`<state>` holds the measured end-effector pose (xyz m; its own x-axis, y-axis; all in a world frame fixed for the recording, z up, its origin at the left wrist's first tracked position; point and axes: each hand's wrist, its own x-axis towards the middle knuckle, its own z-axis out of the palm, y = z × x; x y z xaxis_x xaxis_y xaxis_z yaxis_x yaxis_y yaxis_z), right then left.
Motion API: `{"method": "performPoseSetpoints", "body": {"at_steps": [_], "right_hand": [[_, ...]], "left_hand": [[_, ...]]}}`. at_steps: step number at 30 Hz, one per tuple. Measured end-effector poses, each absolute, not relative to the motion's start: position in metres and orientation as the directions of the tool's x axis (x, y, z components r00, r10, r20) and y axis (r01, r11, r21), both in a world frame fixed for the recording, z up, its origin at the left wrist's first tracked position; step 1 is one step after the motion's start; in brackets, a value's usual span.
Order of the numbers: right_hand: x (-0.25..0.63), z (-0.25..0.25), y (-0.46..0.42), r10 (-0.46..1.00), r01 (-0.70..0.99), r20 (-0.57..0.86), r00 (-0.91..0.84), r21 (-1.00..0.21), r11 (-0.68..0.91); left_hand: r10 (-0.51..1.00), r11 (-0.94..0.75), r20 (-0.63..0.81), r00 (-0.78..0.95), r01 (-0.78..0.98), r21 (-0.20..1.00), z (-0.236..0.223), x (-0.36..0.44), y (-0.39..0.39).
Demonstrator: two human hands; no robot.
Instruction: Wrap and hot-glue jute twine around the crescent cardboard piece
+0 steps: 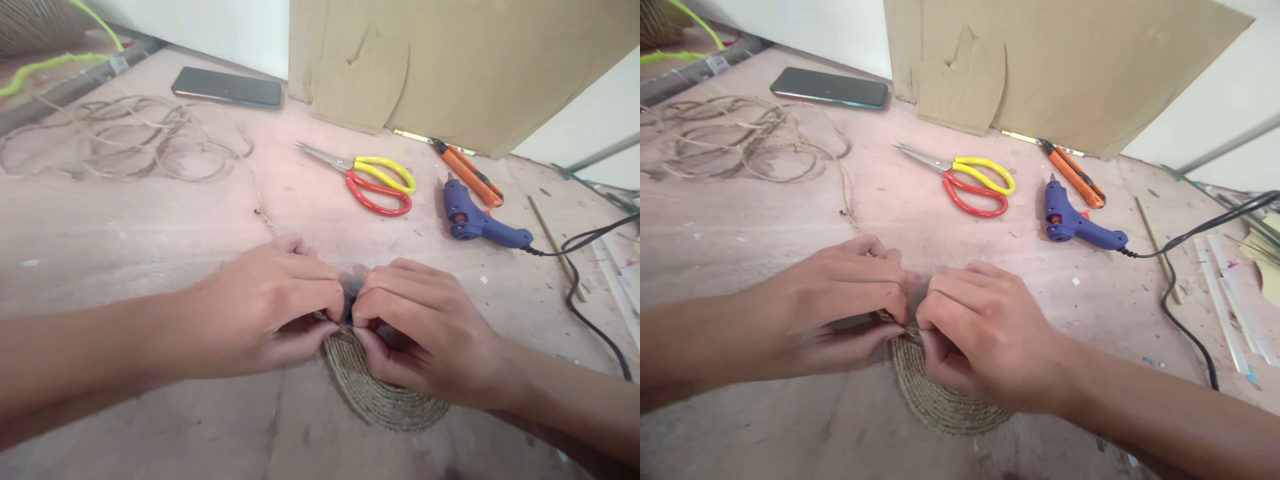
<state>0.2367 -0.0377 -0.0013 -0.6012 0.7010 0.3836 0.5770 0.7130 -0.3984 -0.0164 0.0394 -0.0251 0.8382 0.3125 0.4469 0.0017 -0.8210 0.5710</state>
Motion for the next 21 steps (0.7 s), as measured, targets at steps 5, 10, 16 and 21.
{"method": "performPoseSetpoints", "body": {"at_steps": [5,10,16,21], "right_hand": [[0.240,-0.001,-0.038,0.687,0.571,0.376,-0.622,-0.382,0.726],[0.243,0.003,-0.038,0.672,0.566,0.361,-0.647,-0.362,0.740],[0.246,0.011,-0.038,0.653,0.546,0.319,-0.687,-0.367,0.753],[0.265,0.017,-0.041,0.655,0.548,0.288,-0.699,-0.373,0.748]], "left_hand": [[0.307,-0.817,0.438,0.845,-0.002,0.577,-0.025,-0.017,0.039],[0.304,-0.808,0.418,0.856,-0.001,0.589,-0.021,-0.016,0.039],[0.279,-0.800,0.386,0.879,-0.009,0.599,-0.017,-0.017,0.039],[0.320,-0.777,0.373,0.871,0.017,0.629,-0.014,-0.018,0.042]]}}
